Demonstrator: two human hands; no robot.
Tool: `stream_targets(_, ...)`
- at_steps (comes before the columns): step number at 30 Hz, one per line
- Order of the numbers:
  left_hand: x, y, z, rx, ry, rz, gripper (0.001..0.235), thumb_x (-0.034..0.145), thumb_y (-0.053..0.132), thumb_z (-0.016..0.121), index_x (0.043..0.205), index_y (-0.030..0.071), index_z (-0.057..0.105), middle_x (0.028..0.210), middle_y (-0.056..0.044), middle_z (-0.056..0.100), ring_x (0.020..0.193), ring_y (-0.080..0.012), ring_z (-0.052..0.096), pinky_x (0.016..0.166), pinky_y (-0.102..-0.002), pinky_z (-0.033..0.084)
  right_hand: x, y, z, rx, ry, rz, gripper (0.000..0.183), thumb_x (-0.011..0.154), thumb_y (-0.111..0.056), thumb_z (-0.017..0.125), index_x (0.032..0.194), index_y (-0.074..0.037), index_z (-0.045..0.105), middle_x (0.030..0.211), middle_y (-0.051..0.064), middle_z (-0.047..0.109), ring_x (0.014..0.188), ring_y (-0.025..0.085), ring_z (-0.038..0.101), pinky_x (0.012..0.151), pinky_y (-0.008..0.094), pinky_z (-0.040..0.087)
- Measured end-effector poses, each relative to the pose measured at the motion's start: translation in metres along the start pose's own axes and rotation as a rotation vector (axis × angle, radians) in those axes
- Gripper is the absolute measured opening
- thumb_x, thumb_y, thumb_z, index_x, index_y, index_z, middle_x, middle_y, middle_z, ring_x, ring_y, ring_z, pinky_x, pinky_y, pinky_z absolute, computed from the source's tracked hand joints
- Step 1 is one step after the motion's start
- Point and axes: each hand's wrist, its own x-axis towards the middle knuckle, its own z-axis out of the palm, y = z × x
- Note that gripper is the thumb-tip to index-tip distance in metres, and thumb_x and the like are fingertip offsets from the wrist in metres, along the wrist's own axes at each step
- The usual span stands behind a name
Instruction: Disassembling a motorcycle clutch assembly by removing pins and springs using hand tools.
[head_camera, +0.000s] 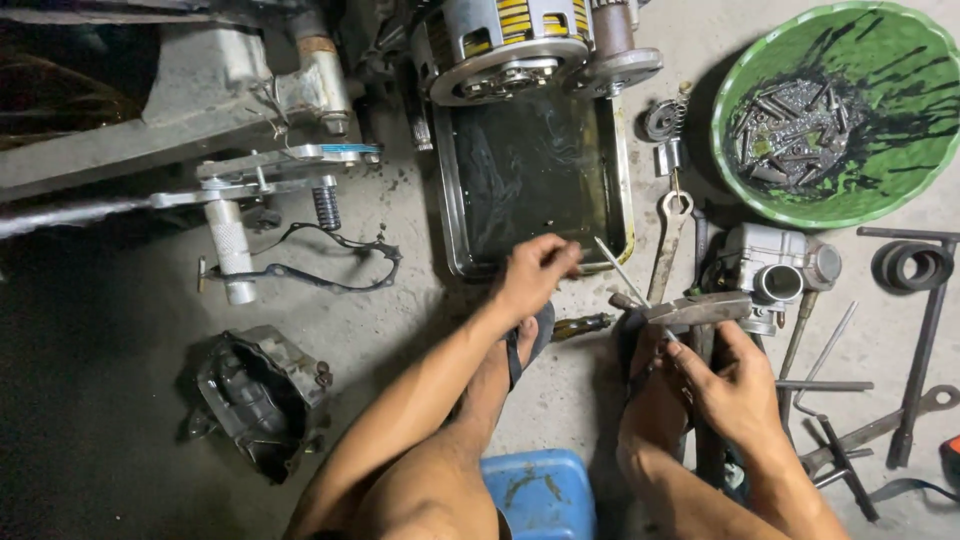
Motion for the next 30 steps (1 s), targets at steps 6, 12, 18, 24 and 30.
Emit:
stream_targets(6,-0.011,0.042,0.018,-0.339,-0.19,0.142,0.024,0.099,0.029,0.074,0.112,0.009,0.073,0.091,-0.01,0.077,0.079,-0.0156,0.075,0.067,-0.025,0.057,0.015,-0.036,0.003,0.101,0.023,-0.013,0.028,0.085,-0.023,0.089,0.103,-0.01,0.071,0.077,0.013,0.07,0.078,0.02,0.065,0.076,0.037,0.051)
stream_targets(12,-0.014,0.117,-0.001,-0.204,-0.005,0.377,0.02,0.105,0.023,0.057,0.098,0.006,0.065,0.091,-0.002,0.065,0.076,-0.0105,0.057,0.069,-0.025,0.049,0.009,-0.019,0.002,0.137,-0.176,-0.088,0.026,0.086,-0.016,0.077,0.111,-0.008,0.073,0.111,0.005,0.08,0.101,0.019,0.074,0.095,0.033,0.056)
stream_targets(18,-0.011,0.235,-0.002,-0.396,-0.169,0.481,0.026,0.112,0.031,0.043,0.119,0.007,0.051,0.09,-0.011,0.063,0.073,-0.0176,0.069,0.071,-0.027,0.064,0.004,-0.014,-0.008,0.214,-0.057,-0.129,0.026,0.082,-0.011,0.082,0.107,-0.006,0.078,0.104,0.005,0.082,0.094,0.013,0.074,0.089,0.027,0.057)
stream_targets(24,0.044,0.265,0.029,-0.151,-0.203,0.648,0.02,0.11,0.026,0.047,0.112,0.009,0.057,0.095,-0.005,0.067,0.069,-0.0096,0.063,0.048,-0.02,0.053,0.013,-0.014,-0.011,0.595,0.025,0.076,0.012,0.09,0.004,0.074,0.098,0.008,0.065,0.095,0.022,0.078,0.073,0.028,0.075,0.056,0.033,0.058)
stream_targets(30,0.054,0.29,0.079,0.331,-0.129,0.828,0.012,0.109,0.024,0.042,0.104,0.014,0.047,0.055,0.003,0.049,0.039,-0.0106,0.042,0.035,-0.025,0.029,0.031,-0.012,-0.033,0.784,0.074,-0.054,0.018,0.088,0.006,0.073,0.089,0.005,0.055,0.095,0.026,0.075,0.085,0.029,0.074,0.073,0.04,0.068)
